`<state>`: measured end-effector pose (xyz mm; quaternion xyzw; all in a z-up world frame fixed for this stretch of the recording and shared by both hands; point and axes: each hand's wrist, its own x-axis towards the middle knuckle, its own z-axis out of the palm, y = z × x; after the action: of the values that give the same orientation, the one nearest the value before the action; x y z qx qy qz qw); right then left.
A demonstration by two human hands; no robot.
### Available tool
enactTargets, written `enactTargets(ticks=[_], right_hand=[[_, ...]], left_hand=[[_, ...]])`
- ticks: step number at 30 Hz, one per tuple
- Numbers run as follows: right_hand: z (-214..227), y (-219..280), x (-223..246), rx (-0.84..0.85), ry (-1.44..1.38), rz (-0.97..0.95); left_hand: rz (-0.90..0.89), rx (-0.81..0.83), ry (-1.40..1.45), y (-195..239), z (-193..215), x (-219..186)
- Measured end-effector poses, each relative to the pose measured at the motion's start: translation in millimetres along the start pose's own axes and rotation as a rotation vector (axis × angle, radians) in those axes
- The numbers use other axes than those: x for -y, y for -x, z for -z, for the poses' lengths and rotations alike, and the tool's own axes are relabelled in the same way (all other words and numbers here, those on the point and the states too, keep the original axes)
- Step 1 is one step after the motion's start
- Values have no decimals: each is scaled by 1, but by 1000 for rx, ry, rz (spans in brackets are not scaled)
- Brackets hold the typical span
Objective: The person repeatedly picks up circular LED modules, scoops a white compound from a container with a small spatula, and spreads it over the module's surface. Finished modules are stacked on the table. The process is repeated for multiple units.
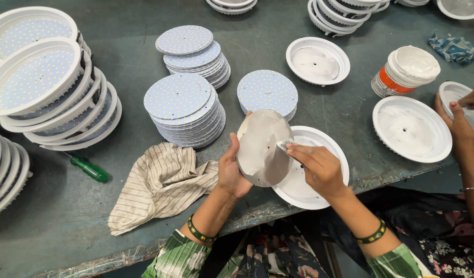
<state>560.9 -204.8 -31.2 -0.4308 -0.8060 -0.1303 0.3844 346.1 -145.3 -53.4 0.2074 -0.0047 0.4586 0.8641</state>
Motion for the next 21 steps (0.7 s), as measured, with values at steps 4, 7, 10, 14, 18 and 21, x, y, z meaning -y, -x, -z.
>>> enactTargets(ticks=[4,7,10,14,18,21], right_hand=[[-5,6,17,-1,53,-86],[-9,8,38,-14,55,-143],[-13,7,57,-6,52,-231],[-15,6,79,4,52,-216],[-1,0,92,11,-33,-180],[12,-12,79,9,-59,-209]], left_hand=[[-40,-27,6,-1,1,2],[-105,-40,15,-2,4,4],[-180,-64,10,-2,6,5],[-244,-106,-7,-1,9,8],[-255,-108,8,-2,6,7],[-228,-90,0,-2,2,6]])
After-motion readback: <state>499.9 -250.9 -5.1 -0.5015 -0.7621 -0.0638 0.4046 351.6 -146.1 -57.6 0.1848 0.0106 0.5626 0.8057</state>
